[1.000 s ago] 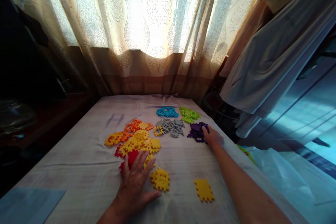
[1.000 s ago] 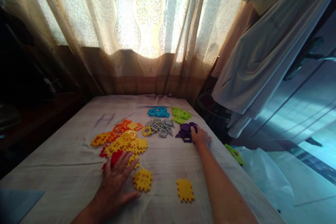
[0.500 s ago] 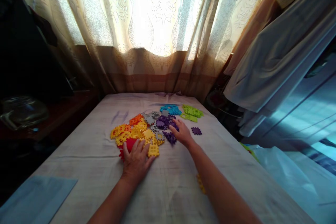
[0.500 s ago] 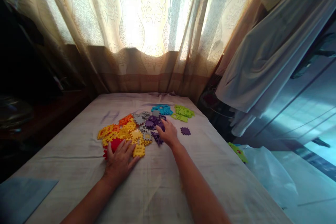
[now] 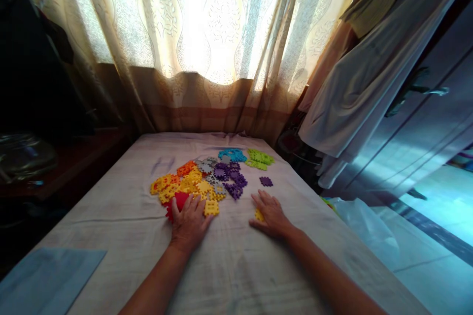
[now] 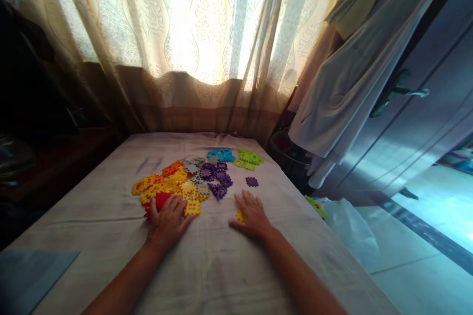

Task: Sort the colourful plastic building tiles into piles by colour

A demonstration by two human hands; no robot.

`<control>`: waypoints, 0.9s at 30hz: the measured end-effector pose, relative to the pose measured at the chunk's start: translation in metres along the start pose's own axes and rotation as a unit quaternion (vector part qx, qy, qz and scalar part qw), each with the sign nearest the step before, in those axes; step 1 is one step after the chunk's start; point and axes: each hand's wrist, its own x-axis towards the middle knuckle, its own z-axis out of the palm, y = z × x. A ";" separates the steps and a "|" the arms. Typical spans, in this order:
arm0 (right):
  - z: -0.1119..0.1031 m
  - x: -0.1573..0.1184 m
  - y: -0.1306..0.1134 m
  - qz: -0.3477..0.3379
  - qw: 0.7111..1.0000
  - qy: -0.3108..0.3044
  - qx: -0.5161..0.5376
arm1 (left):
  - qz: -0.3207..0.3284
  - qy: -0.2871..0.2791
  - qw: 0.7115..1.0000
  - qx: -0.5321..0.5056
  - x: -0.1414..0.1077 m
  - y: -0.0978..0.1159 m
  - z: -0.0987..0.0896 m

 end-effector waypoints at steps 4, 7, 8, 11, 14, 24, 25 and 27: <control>0.003 0.073 -0.049 0.033 0.997 0.065 0.028 | -0.008 0.012 1.000 -0.001 -0.001 0.002 0.000; 0.019 0.110 -0.086 -0.035 0.990 0.116 0.067 | -0.009 0.034 0.999 0.006 -0.002 0.002 0.001; 0.026 0.119 -0.095 -0.076 0.986 0.126 0.083 | -0.007 0.043 0.999 0.012 -0.002 0.001 0.002; 0.034 0.136 -0.104 -0.195 0.959 0.164 0.125 | 0.009 0.062 0.997 0.042 -0.003 -0.004 0.005; 0.020 0.147 -0.072 -0.190 0.946 0.232 0.122 | 0.036 0.066 0.995 0.069 -0.004 -0.009 0.008; -0.049 0.197 0.125 0.308 0.930 0.192 0.066 | 0.013 0.060 0.995 0.073 -0.005 -0.013 0.019; -0.050 0.207 0.135 0.307 0.931 0.186 0.071 | 0.015 0.056 0.995 0.076 -0.006 -0.015 0.021; -0.050 0.228 0.147 0.299 0.936 0.166 0.084 | 0.019 0.050 0.995 0.085 -0.006 -0.018 0.022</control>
